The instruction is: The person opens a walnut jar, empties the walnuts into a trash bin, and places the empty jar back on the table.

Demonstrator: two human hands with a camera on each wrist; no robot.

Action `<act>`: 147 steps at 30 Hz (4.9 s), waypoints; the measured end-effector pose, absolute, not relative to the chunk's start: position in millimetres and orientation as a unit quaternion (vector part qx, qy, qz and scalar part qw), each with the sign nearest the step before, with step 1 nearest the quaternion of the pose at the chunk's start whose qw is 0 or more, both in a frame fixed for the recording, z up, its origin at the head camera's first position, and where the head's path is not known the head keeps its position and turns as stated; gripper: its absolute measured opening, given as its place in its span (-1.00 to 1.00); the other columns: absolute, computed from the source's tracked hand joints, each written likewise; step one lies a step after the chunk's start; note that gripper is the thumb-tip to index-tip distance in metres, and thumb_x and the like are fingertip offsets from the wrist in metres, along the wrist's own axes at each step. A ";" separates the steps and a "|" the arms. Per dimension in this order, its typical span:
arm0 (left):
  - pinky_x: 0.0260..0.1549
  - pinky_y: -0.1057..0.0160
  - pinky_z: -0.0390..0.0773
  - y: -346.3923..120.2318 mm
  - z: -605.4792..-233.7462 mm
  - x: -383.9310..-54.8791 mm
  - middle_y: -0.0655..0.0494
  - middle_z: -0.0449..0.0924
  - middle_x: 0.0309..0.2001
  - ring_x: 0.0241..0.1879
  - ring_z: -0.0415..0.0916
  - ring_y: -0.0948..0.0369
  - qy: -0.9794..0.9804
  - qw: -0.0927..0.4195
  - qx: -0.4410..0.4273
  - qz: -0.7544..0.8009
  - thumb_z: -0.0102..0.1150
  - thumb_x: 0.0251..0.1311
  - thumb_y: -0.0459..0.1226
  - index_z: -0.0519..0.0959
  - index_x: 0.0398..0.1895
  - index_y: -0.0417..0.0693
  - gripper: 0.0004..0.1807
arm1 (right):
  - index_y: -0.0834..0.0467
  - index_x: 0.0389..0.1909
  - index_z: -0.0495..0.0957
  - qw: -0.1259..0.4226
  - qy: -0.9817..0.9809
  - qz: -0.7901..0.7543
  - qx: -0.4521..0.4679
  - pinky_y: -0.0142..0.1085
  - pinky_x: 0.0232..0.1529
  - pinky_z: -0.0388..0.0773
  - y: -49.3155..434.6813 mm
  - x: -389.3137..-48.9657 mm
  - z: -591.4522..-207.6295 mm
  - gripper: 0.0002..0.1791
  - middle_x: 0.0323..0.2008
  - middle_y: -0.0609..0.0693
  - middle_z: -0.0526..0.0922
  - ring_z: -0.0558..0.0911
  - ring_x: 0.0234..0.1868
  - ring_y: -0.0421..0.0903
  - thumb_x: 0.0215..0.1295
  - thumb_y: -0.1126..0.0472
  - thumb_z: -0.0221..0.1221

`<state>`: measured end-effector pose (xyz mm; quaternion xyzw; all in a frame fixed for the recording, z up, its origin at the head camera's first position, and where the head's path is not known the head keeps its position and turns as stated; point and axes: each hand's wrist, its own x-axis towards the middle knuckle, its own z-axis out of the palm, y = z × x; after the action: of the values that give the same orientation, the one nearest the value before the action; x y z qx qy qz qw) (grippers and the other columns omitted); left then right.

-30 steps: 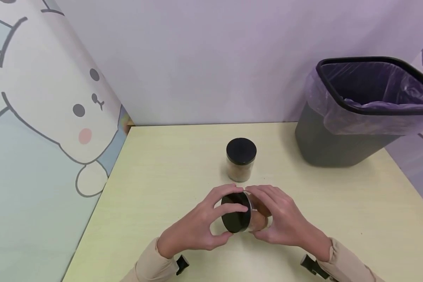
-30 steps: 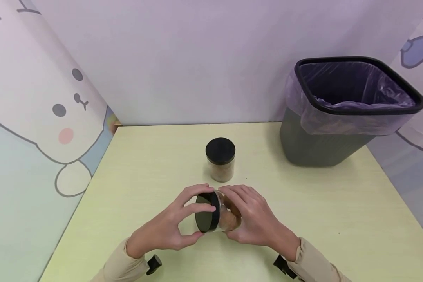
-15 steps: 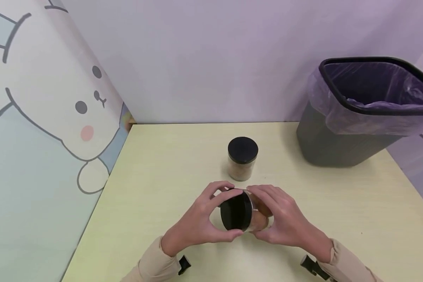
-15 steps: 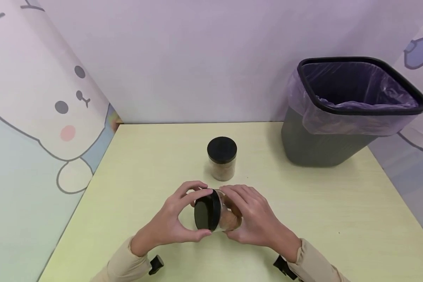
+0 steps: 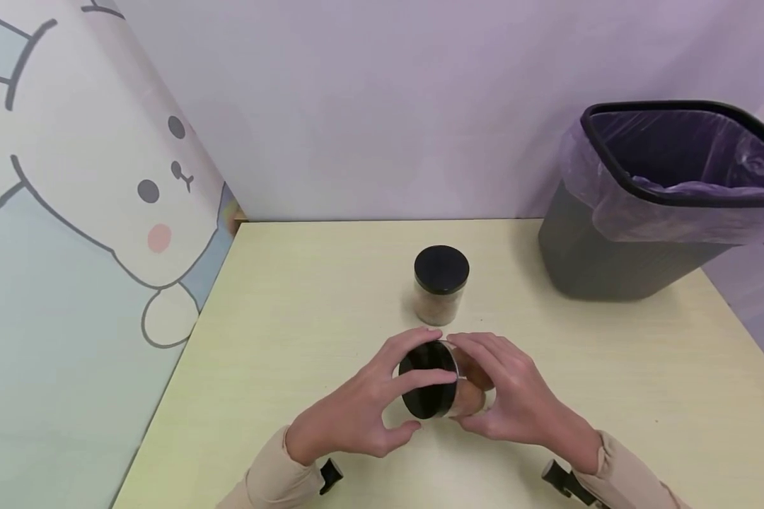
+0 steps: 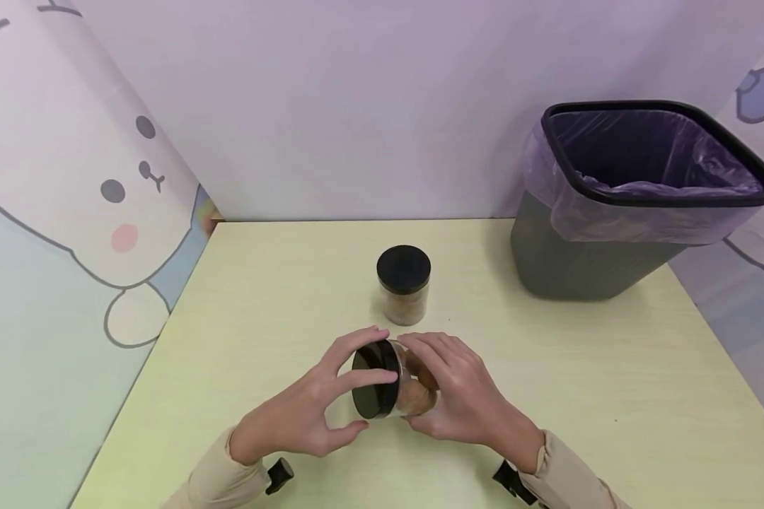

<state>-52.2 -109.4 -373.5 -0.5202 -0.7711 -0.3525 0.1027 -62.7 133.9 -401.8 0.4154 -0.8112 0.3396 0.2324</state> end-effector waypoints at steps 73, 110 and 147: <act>0.22 0.09 0.25 -110.4 -372.6 -52.0 -0.19 0.16 0.29 0.28 0.16 -0.02 -0.754 0.151 -0.539 -0.343 0.34 -0.21 -0.34 0.39 0.22 0.00 -0.25 | 0.25 0.16 0.46 0.227 -0.813 0.334 0.419 -0.42 0.10 0.29 134.9 -59.6 -402.4 0.02 0.01 -0.02 0.56 0.55 -0.03 -0.10 -0.58 0.09 0.50; 0.22 0.13 0.26 -113.3 -369.6 -47.4 -0.14 0.18 0.29 0.28 0.18 0.01 -0.762 0.145 -0.531 -0.340 0.35 -0.21 -0.33 0.38 0.22 0.02 -0.24 | 0.24 0.16 0.46 0.230 -0.810 0.334 0.423 -0.41 0.10 0.29 134.8 -56.5 -404.8 -0.02 0.01 -0.01 0.56 0.54 -0.03 -0.09 -0.50 0.04 0.47; -0.10 0.26 0.40 -123.1 -375.1 -46.7 -0.03 0.29 0.13 0.07 0.26 0.11 -0.800 0.170 -0.417 -0.397 0.45 -0.28 -0.04 0.39 0.24 0.03 -0.13 | 0.27 0.15 0.46 0.244 -0.809 0.343 0.409 -0.44 0.11 0.29 139.4 -56.9 -407.2 -0.04 0.02 0.04 0.56 0.56 -0.05 -0.05 -0.44 -0.02 0.47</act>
<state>-46.7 -123.1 -375.1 -0.4171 -0.7997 -0.3970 0.1700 -56.9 139.4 -407.2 0.4093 -0.8095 0.3428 0.2442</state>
